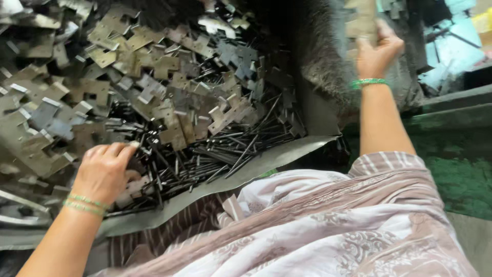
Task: The person sits on the floor and repeatedly picks up metal hinge plates and pins from a large pile. They insert the pins into the hinge plates to assemble them, then place the assembled hinges aside. The task continues throughout the clip with no visible final destination for the assembled parts.
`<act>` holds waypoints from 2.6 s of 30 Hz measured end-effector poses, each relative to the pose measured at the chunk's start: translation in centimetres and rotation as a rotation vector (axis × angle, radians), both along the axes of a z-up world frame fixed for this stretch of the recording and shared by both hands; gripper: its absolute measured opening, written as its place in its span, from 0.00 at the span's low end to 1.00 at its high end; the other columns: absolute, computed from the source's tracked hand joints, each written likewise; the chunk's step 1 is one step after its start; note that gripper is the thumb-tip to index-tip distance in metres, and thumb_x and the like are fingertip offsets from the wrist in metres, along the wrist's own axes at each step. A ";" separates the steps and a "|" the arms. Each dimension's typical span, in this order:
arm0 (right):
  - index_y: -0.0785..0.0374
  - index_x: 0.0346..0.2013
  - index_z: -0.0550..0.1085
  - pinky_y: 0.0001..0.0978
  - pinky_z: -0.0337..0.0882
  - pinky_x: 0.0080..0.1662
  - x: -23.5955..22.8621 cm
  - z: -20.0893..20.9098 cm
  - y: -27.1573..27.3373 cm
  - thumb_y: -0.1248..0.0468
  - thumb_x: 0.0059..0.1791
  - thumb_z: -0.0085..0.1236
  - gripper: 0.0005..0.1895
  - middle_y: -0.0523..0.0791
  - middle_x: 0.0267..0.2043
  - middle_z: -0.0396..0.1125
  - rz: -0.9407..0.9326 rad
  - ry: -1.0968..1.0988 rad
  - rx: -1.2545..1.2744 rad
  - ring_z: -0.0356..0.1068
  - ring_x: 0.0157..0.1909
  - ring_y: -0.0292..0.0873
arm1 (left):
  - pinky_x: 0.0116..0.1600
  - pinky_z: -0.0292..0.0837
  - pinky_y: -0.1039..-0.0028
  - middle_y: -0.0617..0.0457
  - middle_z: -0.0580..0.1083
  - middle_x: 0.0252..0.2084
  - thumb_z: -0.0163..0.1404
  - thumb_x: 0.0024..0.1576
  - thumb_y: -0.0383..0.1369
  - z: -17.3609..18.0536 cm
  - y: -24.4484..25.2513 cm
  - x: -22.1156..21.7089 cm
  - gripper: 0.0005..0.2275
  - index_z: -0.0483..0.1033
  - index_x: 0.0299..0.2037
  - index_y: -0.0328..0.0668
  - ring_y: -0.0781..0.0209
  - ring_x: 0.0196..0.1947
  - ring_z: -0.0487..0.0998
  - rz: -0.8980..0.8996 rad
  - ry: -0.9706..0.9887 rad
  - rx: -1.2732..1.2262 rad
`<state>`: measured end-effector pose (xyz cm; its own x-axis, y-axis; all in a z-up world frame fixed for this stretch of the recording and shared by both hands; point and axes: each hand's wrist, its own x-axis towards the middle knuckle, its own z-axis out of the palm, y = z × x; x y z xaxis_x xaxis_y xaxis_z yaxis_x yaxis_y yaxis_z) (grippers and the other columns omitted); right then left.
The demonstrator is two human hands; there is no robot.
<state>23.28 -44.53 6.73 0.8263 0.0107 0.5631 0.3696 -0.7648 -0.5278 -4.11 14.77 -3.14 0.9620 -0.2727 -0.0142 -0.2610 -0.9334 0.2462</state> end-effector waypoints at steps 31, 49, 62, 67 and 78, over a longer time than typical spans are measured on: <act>0.57 0.53 0.69 0.45 0.70 0.56 -10.7 -5.7 25.4 0.66 0.43 0.57 0.23 0.52 0.59 0.61 0.822 0.337 -1.314 0.60 0.63 0.55 | 0.51 0.80 0.61 0.47 0.77 0.46 0.51 0.47 0.12 4.3 2.6 1.0 0.24 0.77 0.52 0.45 0.57 0.45 0.80 0.452 0.074 -2.093; 0.67 0.47 0.75 0.42 0.76 0.48 -6.4 -10.1 19.7 0.68 0.47 0.61 0.14 0.55 0.43 0.72 0.488 0.360 -0.449 0.74 0.44 0.54 | 0.53 0.74 0.68 0.54 0.73 0.46 0.53 0.68 0.26 -4.6 -0.8 3.3 0.05 0.73 0.51 0.45 0.60 0.46 0.75 0.525 -0.339 -2.034; 0.67 0.70 0.61 0.37 0.76 0.48 -16.3 0.1 32.3 0.71 0.50 0.60 0.34 0.57 0.48 0.73 0.939 0.579 -0.159 0.77 0.47 0.49 | 0.57 0.72 0.61 0.46 0.75 0.54 0.38 0.69 0.53 0.0 -14.4 2.5 0.25 0.71 0.59 0.38 0.51 0.53 0.76 0.358 0.381 -2.790; 0.71 0.70 0.62 0.41 0.75 0.53 -16.9 1.2 31.2 0.76 0.42 0.56 0.39 0.60 0.59 0.70 1.102 0.594 -0.127 0.73 0.55 0.57 | 0.59 0.72 0.60 0.52 0.74 0.53 0.43 0.65 0.47 2.5 -13.6 1.1 0.19 0.66 0.60 0.47 0.55 0.56 0.74 0.579 0.504 -2.309; 0.73 0.53 0.76 0.39 0.78 0.42 -0.9 -0.4 5.7 0.81 0.45 0.65 0.21 0.49 0.39 0.66 0.222 0.438 0.870 0.73 0.38 0.45 | 0.53 0.72 0.54 0.46 0.78 0.51 0.63 0.50 0.44 -1.5 -0.8 -3.8 0.28 0.75 0.60 0.43 0.44 0.49 0.77 0.398 -0.013 -0.036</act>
<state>22.37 -38.87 6.37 0.9921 -0.0818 0.0948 0.0963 0.0151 -0.9952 -7.94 13.99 -4.62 0.9926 0.1213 0.0011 0.1162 -0.9530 0.2799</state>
